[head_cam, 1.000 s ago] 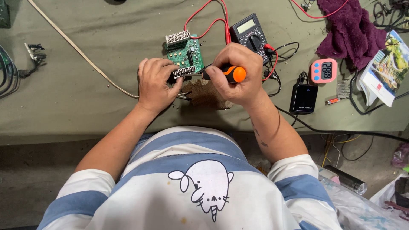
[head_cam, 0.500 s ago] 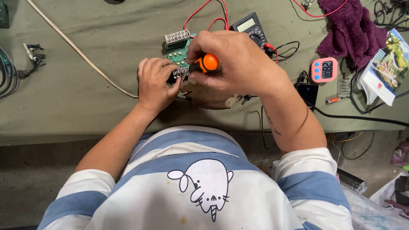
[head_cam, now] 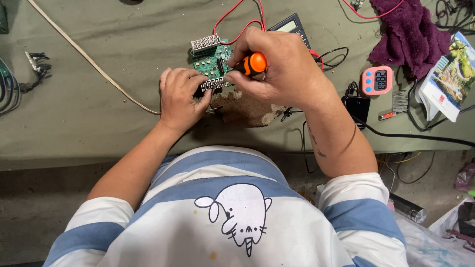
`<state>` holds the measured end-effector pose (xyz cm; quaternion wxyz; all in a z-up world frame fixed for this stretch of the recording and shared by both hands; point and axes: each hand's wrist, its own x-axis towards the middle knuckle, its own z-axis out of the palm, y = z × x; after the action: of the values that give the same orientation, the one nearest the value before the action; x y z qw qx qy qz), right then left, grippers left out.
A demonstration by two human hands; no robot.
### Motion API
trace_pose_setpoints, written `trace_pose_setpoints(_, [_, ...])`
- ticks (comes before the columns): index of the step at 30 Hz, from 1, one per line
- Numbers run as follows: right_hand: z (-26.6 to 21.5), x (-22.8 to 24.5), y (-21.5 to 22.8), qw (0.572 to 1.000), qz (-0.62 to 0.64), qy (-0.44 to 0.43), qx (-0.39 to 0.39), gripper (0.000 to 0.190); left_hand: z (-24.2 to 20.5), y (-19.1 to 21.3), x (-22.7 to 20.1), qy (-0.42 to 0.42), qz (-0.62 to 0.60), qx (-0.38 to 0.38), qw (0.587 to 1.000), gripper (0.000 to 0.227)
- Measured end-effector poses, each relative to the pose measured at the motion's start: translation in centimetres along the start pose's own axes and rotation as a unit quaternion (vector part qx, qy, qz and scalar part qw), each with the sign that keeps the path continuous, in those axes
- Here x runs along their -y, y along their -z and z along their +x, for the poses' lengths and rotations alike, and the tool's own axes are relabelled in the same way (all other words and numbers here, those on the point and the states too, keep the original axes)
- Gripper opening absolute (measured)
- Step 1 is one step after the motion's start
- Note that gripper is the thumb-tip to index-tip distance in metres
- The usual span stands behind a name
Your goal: Connecting wires to a terminal block on a circuit board using a screwdriver
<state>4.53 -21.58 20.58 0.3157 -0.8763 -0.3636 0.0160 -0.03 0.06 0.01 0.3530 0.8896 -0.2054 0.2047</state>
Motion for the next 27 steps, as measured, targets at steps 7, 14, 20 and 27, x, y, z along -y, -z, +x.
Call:
trace_pose_setpoints(7, [-0.1, -0.4, -0.1, 0.998, 0.003, 0.063, 0.015, 0.024, 0.1, 0.0, -0.1, 0.003, -0.002, -0.004, 1.000, 0.022])
trace_pose_setpoints(14, [0.2, -0.3, -0.1, 0.998, 0.006, 0.060, 0.016, 0.024, 0.0, -0.1, 0.1, 0.003, -0.001, 0.000, 1.000, 0.022])
trace_pose_setpoints(20, [-0.1, -0.4, -1.2, 0.996, -0.009, 0.078, -0.033, 0.023, 0.1, 0.1, -0.1, 0.001, 0.000, 0.003, 1.000, 0.021])
trace_pose_setpoints(27, [-0.9, -1.0, -4.9, 0.979, -0.054, 0.093, -0.176, 0.043, 0.1, 0.2, -0.1, -0.004, -0.001, 0.004, 1.000, 0.021])
